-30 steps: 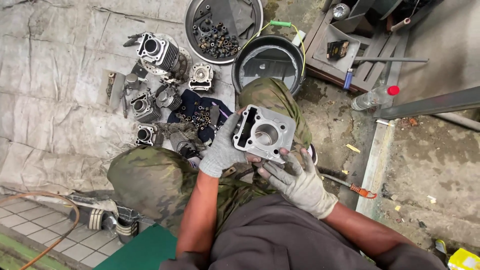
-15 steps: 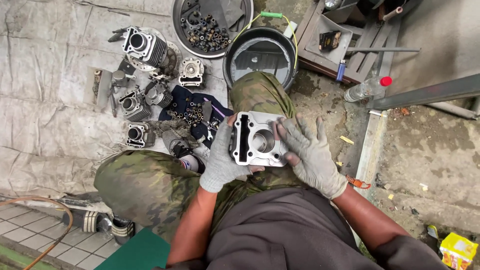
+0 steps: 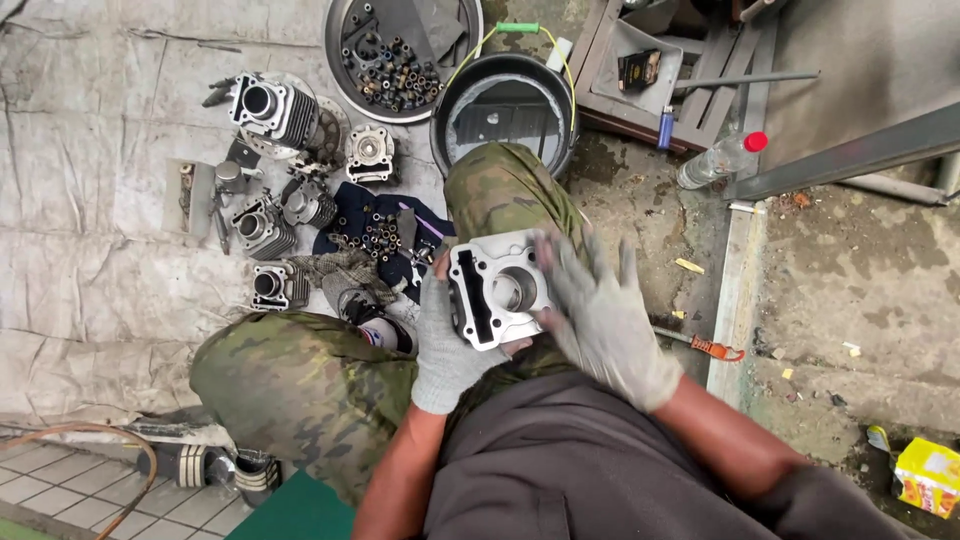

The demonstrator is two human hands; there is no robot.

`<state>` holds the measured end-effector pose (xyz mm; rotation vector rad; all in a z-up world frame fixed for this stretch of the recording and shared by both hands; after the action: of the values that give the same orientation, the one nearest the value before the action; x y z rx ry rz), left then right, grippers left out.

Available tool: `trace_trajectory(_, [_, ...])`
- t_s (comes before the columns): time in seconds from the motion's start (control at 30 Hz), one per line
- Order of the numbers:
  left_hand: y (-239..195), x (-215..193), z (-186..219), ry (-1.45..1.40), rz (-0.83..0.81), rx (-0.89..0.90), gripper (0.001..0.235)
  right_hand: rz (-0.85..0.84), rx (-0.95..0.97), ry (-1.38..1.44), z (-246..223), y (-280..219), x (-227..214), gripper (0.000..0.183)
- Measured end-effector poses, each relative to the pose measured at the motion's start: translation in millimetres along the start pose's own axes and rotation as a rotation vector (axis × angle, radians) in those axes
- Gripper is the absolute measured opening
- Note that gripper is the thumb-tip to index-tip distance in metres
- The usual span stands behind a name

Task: Cleaning and inspecting motorcycle engine cylinder blocks using a cloth and abrasive pad

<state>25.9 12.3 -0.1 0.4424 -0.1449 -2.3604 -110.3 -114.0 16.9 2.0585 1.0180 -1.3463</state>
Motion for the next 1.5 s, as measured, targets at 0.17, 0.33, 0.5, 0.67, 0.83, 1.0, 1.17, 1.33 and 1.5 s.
trace_trajectory(0.17, [-17, 0, -11, 0.13, 0.156, 0.041, 0.138, -0.078, -0.005, -0.124, 3, -44, 6, 0.068])
trace_trajectory(0.33, [-10, 0, -12, 0.062, 0.218, 0.041, 0.131, 0.02, -0.026, -0.038, 0, 14, 10, 0.069])
trace_trajectory(0.5, [5, -14, -21, -0.103, 0.254, -0.137, 0.117, -0.007, -0.148, 0.012, -2, -41, 30, 0.065])
trace_trajectory(0.67, [2, -8, -41, -0.341, 0.298, -0.451, 0.097, 0.275, -0.309, 0.214, 24, -73, 45, 0.03])
trace_trajectory(0.83, [3, 0, -39, -0.52, 0.319, -0.652, 0.083, 0.023, 0.033, 1.334, 71, -33, 13, 0.031])
trace_trajectory(1.0, [-2, 14, -32, -0.701, 0.342, -0.851, 0.071, 0.374, 0.039, 0.815, 59, 3, -25, 0.028])
trace_trajectory(1.17, [-9, 32, -21, -0.954, 0.386, -1.106, 0.057, 0.084, -0.185, 0.388, 4, 28, 16, 0.055])
trace_trajectory(1.33, [-6, 0, -43, -0.525, 0.146, -0.613, 0.09, -0.012, -0.273, 0.123, -40, 40, 12, 0.071])
trace_trajectory(1.5, [12, -14, -26, 0.002, -0.086, 0.06, 0.143, -0.073, -0.311, -0.036, -42, 17, 33, 0.078])
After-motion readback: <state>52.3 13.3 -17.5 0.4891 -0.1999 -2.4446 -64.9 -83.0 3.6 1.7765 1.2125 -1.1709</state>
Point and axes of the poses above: each hand's wrist, its own y-axis towards the middle knuckle, its own x-axis out of the palm, z = x × y, the point moved 7 cm from there along y, towards the middle knuckle, and after that the axes turned 14 degrees about x, right-handed, at the moved point
